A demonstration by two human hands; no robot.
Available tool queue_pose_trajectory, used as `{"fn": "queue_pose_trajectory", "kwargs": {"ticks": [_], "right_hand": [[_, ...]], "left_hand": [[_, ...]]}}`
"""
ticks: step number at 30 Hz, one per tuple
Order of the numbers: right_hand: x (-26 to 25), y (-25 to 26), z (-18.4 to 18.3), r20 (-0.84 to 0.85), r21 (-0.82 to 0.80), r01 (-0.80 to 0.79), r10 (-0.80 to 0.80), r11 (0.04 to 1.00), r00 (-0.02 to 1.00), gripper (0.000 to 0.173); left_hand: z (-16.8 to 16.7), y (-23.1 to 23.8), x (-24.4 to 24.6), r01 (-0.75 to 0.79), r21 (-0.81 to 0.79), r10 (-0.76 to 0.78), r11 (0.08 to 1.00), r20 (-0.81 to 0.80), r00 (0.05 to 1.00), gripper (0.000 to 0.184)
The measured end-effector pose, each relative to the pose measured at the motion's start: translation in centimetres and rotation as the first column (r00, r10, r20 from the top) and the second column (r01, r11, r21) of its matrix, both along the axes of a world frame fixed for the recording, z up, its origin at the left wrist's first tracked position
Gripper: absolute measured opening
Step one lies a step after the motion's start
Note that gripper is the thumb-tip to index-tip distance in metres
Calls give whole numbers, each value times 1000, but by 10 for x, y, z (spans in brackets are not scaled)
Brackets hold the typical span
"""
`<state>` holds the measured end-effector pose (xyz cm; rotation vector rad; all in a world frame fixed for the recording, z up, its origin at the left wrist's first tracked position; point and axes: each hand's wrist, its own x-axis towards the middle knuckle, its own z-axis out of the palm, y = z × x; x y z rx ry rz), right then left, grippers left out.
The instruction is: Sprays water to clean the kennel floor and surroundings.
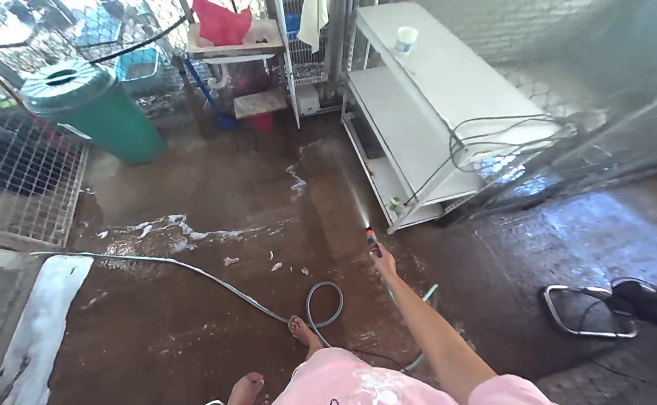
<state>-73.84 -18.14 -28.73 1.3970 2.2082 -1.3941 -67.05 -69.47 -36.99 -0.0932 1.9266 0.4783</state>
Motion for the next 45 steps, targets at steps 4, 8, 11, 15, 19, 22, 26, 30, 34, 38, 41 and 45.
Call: {"fn": "queue_pose_trajectory", "kwargs": {"ticks": [4, 8, 11, 15, 19, 22, 26, 30, 34, 38, 41, 45], "right_hand": [[-31, -6, 2, -16, 32, -12, 12, 999, 1000, 59], [-61, -6, 5, -39, 62, -23, 25, 998, 999, 59], [-80, -5, 2, -81, 77, -11, 17, 997, 997, 58], [-101, -6, 0, -95, 86, 4, 5, 996, 995, 58], [-109, -3, -5, -86, 102, 30, -22, 994, 996, 59], [-103, 1, -5, -65, 92, -17, 23, 996, 998, 58], [-84, 11, -3, 23, 116, -122, 121, 986, 992, 58], [-66, 22, -2, 66, 99, -231, 225, 968, 972, 57], [-56, 29, 11, 53, 104, -244, 239, 964, 969, 57], [-49, 36, 12, -5, 108, -220, 222, 970, 975, 58], [-51, 36, 12, -32, 120, -206, 211, 971, 977, 58], [-58, 35, 13, -64, 111, -167, 174, 980, 983, 58]], "left_hand": [[9, 4, -47, -45, -12, 44, 999, -28, 999, 34], [13, -5, -74, -104, -19, 103, 994, -54, 993, 34], [8, -21, -78, -149, -35, 147, 988, -49, 988, 34], [-3, -44, -71, -159, -86, 156, 984, -31, 987, 33], [-7, -56, -58, -168, -119, 167, 979, -18, 986, 35], [-1, -53, -50, -182, -124, 179, 975, -35, 983, 34], [9, -33, -38, -237, -96, 234, 967, -46, 971, 34], [13, -6, -9, -334, -55, 330, 941, -64, 942, 33], [14, 15, 34, -345, -32, 345, 938, 4, 939, 34], [5, 20, 73, -259, -35, 260, 965, 18, 966, 35], [8, 20, 89, -251, -29, 251, 968, 9, 968, 36], [17, 18, 99, -271, -58, 272, 961, 4, 962, 36]]}}
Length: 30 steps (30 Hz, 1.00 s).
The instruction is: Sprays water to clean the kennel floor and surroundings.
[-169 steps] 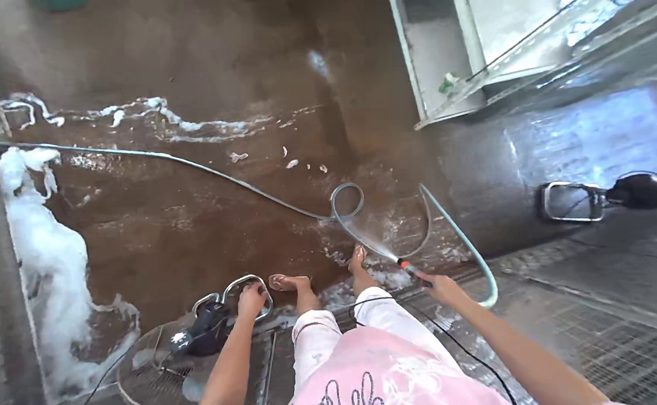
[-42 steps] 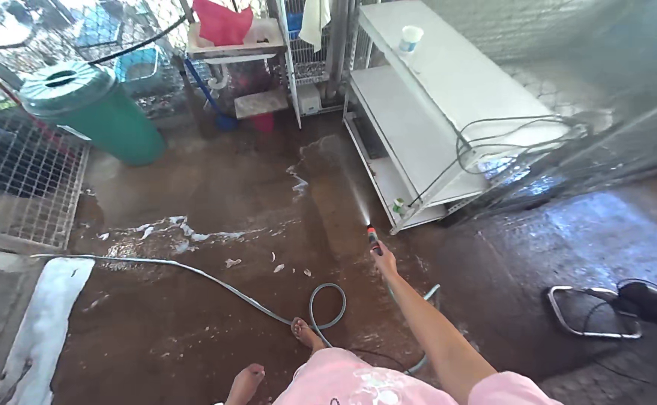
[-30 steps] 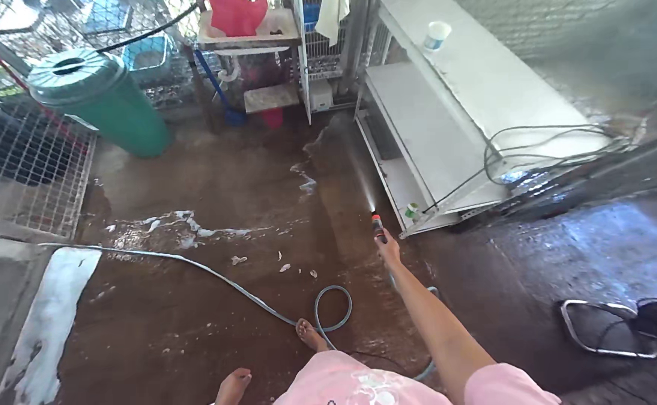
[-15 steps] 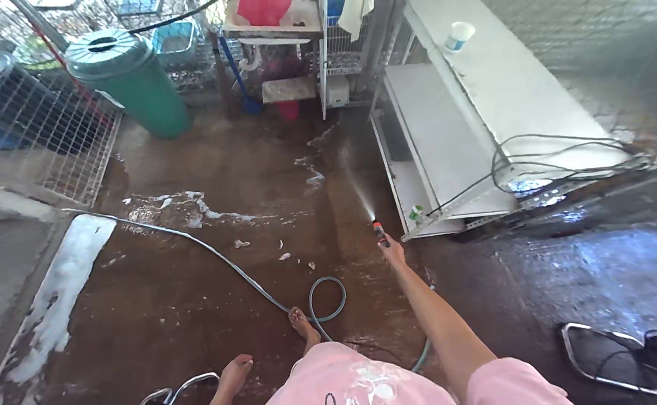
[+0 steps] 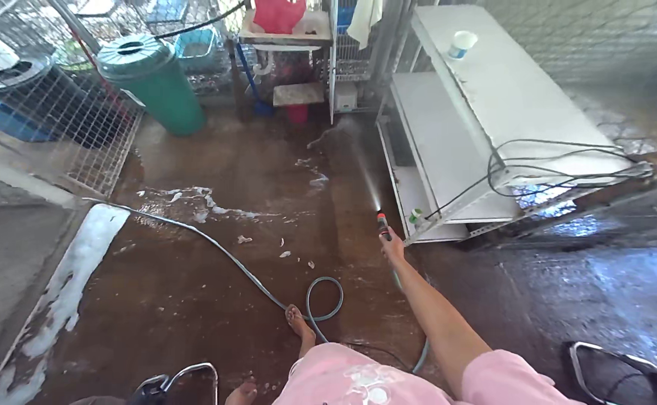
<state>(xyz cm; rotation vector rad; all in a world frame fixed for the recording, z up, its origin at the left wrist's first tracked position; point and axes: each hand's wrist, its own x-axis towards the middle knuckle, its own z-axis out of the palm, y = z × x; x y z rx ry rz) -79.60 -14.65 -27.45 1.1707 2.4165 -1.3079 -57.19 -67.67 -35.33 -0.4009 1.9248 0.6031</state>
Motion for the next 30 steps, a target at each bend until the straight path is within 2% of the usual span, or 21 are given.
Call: {"fn": "queue_pose_trajectory", "kwargs": {"ticks": [4, 9, 19, 25, 30], "right_hand": [[-11, 0, -2, -17, -13, 66, -66, 998, 998, 57], [-20, -2, -1, -19, -16, 61, -61, 998, 998, 57], [8, -7, -17, 156, -33, -132, 135, 991, 978, 56], [8, -1, -10, 39, 10, -134, 134, 991, 990, 57], [0, 2, -3, 23, 1, -85, 85, 996, 996, 56]], "left_hand": [[-4, -9, 3, -30, -22, 29, 999, -27, 999, 35], [-7, -14, 1, -74, -23, 74, 997, -40, 996, 34], [-2, -6, 0, -146, -10, 145, 989, -62, 987, 33], [-3, 4, 20, -102, -8, 102, 995, -46, 994, 34], [-7, 7, 30, -110, -16, 109, 994, -41, 993, 34]]}}
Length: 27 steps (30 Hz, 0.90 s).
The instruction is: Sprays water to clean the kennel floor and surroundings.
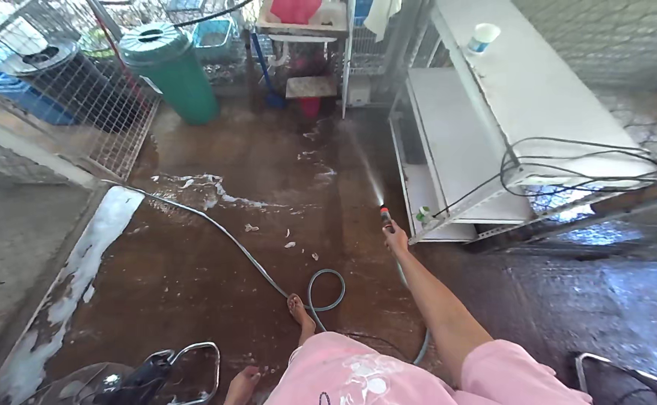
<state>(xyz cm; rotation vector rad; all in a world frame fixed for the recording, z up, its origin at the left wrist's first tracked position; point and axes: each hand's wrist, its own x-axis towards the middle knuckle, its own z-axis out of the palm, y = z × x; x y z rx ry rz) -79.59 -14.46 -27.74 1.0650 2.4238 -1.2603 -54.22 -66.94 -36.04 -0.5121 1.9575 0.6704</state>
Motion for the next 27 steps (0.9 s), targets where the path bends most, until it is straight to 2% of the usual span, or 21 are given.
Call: {"fn": "queue_pose_trajectory", "kwargs": {"ticks": [6, 12, 15, 17, 21, 24, 27], "right_hand": [[-1, -11, -1, 2, -12, 7, -7, 1000, 1000, 57], [-10, -13, 5, 2, -1, -75, 75, 997, 997, 56], [-11, -9, 6, 21, 67, -93, 92, 993, 996, 54], [-9, -3, 4, 108, 120, -169, 156, 978, 982, 54], [12, 1, 1, 329, 128, -401, 343, 907, 880, 52], [43, -13, -3, 435, 55, -558, 483, 828, 760, 46], [85, -35, -6, 525, -36, -649, 567, 760, 635, 41]], "left_hand": [[2, -7, 4, -5, -2, 5, 1000, -13, 1000, 34], [0, -16, 4, -43, -20, 42, 999, -16, 999, 33], [1, -14, -1, -44, -38, 43, 998, -11, 999, 33], [5, -9, -7, -48, -38, 47, 998, -12, 999, 33], [16, 2, -12, -41, 2, 42, 999, -10, 999, 35], [20, 12, -9, -64, 25, 63, 998, 10, 998, 37], [19, 18, -4, -32, 18, 32, 999, 20, 999, 36]]}}
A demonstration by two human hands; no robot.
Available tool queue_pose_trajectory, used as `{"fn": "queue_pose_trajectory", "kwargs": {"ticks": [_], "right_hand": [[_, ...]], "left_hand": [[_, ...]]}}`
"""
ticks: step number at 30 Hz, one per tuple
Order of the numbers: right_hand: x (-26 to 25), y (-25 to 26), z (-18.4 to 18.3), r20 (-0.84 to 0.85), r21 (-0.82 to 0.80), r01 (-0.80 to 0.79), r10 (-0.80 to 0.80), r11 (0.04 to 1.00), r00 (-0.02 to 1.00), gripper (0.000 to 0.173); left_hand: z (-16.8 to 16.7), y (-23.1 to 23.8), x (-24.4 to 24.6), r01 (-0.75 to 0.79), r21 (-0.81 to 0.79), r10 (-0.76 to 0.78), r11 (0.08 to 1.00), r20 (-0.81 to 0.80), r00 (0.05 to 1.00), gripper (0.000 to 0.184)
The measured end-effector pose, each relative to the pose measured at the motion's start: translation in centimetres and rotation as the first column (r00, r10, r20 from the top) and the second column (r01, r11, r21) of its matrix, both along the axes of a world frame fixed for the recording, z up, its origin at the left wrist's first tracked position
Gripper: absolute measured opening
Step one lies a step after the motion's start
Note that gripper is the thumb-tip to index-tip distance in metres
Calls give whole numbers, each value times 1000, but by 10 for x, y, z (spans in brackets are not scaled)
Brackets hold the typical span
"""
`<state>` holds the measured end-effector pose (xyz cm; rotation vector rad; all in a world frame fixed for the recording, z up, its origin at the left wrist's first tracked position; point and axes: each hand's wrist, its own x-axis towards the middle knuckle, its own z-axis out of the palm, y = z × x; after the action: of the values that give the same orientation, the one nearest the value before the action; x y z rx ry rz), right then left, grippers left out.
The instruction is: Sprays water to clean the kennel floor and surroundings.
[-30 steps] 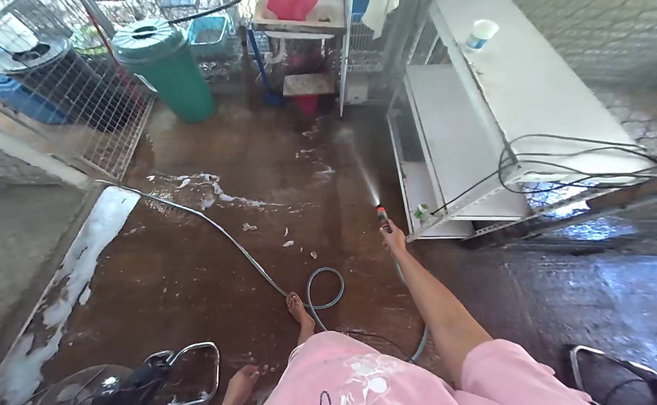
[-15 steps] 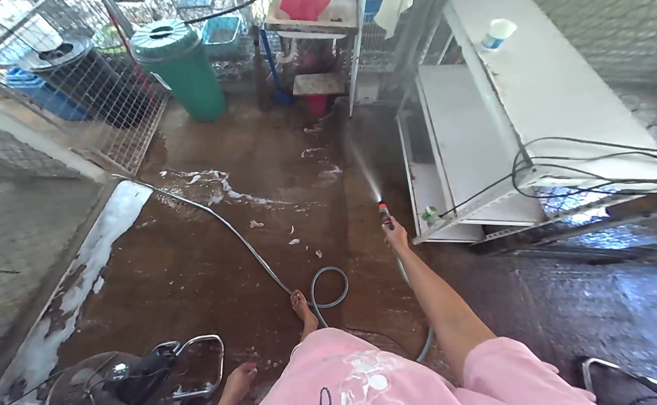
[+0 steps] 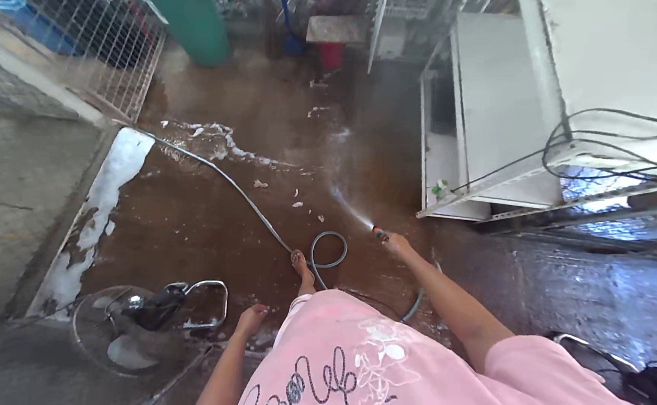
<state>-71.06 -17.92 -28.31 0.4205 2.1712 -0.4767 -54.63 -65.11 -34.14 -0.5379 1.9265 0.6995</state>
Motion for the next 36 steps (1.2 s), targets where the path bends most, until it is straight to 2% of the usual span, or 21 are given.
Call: {"fn": "queue_pose_trajectory", "kwargs": {"ticks": [3, 8, 11, 20, 27, 36], "right_hand": [[37, -20, -4, 93, -41, -57, 61, 998, 994, 40], [71, -40, -18, 48, -97, -12, 17, 995, 999, 47], [76, -44, -21, 22, -84, -6, 8, 996, 1000, 49], [94, -46, -32, -27, -187, -87, 83, 979, 996, 56], [86, -67, -32, -172, -240, -7, -35, 971, 984, 58], [97, -59, -34, -65, -209, -80, 68, 975, 996, 57]], "left_hand": [[-3, 4, 9, 27, -2, -27, 1000, 7, 1000, 36], [-4, 8, 24, 12, 19, -13, 1000, 24, 1000, 36], [-5, 8, 33, 1, 14, -1, 1000, 27, 1000, 36], [-12, -1, 70, -64, 1, 64, 998, 38, 997, 35], [0, 2, 86, -122, -5, 122, 993, 33, 992, 37], [2, 16, 90, -172, 4, 172, 985, 17, 985, 36]]}}
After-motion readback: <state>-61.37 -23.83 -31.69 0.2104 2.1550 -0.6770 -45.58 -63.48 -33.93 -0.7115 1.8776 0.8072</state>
